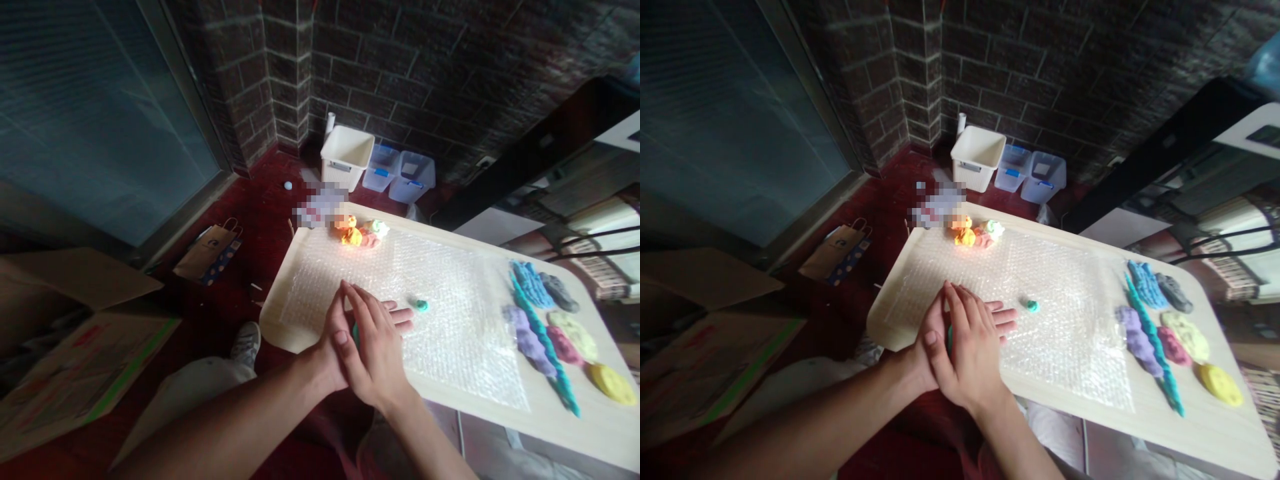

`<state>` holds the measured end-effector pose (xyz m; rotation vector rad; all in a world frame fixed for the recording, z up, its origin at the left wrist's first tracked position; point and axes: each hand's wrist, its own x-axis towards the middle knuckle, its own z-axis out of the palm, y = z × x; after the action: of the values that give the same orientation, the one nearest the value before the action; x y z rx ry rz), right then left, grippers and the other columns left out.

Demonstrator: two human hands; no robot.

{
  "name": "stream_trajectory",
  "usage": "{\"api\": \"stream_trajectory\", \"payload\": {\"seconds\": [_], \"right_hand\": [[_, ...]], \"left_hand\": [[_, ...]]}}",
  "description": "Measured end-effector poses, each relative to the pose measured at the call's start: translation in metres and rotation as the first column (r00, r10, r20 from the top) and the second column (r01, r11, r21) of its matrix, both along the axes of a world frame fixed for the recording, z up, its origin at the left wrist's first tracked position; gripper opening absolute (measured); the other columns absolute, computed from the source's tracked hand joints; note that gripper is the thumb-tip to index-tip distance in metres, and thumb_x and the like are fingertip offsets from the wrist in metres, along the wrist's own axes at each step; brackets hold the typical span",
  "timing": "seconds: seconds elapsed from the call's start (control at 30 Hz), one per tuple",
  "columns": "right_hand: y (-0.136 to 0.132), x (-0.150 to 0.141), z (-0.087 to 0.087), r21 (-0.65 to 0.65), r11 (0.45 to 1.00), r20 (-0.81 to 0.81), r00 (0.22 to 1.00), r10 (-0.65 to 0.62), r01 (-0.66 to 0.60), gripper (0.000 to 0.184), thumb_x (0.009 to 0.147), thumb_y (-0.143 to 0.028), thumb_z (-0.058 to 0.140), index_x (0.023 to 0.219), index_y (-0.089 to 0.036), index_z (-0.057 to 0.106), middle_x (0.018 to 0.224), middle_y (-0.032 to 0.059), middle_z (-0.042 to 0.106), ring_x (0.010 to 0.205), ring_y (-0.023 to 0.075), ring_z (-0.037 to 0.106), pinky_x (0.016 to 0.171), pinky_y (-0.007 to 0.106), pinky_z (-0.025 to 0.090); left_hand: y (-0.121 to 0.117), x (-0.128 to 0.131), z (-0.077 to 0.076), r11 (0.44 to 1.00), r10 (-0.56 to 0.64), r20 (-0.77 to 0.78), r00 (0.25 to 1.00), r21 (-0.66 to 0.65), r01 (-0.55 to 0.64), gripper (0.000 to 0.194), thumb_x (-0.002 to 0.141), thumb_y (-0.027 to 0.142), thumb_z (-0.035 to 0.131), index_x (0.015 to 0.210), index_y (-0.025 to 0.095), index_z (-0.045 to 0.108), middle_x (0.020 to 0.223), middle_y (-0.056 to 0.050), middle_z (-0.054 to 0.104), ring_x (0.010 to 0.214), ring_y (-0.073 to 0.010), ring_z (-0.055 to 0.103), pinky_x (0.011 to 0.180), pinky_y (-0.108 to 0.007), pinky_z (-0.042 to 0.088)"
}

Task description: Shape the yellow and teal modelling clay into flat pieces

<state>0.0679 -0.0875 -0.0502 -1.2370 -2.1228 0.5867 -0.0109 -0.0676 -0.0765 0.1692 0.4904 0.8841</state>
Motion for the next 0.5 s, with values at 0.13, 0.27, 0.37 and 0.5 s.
{"api": "stream_trajectory", "payload": {"seconds": [0.13, 0.27, 0.37, 0.5], "right_hand": [[0.004, 0.009, 0.007, -0.134, 0.99, -0.173, 0.985, 0.016, -0.04, 0.062, 0.108, -0.055, 0.036, 0.157, -0.02, 0.051, 0.142, 0.0157, 0.065, 0.129, 0.037, 0.061, 0.11, 0.059, 0.048], [0.012, 0.032, 0.019, -0.252, 0.966, -0.244, 0.97, 0.001, -0.065, 0.048, 0.107, -0.051, 0.048, 0.143, -0.024, 0.064, 0.136, 0.0132, 0.07, 0.12, 0.0325, 0.067, 0.099, 0.05, 0.057], [0.021, 0.045, 0.022, -0.341, 0.938, -0.252, 0.956, -0.151, 0.058, 0.036, 0.102, -0.05, 0.063, 0.121, -0.022, 0.075, 0.112, 0.0115, 0.078, 0.097, 0.0278, 0.072, 0.079, 0.039, 0.06], [0.035, 0.057, 0.014, -0.466, 0.86, -0.389, 0.824, -0.412, 0.21, 0.04, 0.094, -0.058, 0.073, 0.089, -0.018, 0.077, 0.077, 0.0062, 0.074, 0.071, 0.0214, 0.066, 0.065, 0.033, 0.052]], "left_hand": [[0.005, -0.015, 0.012, 0.986, -0.08, 0.122, 0.989, -0.135, 0.096, 0.088, 0.089, 0.088, 0.031, 0.126, 0.02, 0.071, 0.127, -0.017, 0.074, 0.135, -0.0413, 0.06, 0.11, -0.057, 0.046], [0.019, -0.031, 0.026, 0.975, -0.06, 0.152, 0.987, -0.202, 0.09, 0.079, 0.093, 0.083, 0.035, 0.103, 0.014, 0.073, 0.101, -0.019, 0.077, 0.11, -0.0389, 0.07, 0.1, -0.054, 0.053], [0.026, -0.035, 0.028, 0.979, -0.079, 0.208, 0.975, -0.17, 0.115, 0.077, 0.097, 0.077, 0.036, 0.097, 0.011, 0.074, 0.089, -0.016, 0.075, 0.093, -0.0312, 0.072, 0.094, -0.047, 0.056], [0.024, -0.031, 0.024, 0.988, -0.133, 0.065, 0.989, -0.075, 0.137, 0.048, 0.094, 0.057, 0.065, 0.104, 0.012, 0.076, 0.094, -0.012, 0.077, 0.086, -0.0228, 0.072, 0.091, -0.038, 0.057]]}}
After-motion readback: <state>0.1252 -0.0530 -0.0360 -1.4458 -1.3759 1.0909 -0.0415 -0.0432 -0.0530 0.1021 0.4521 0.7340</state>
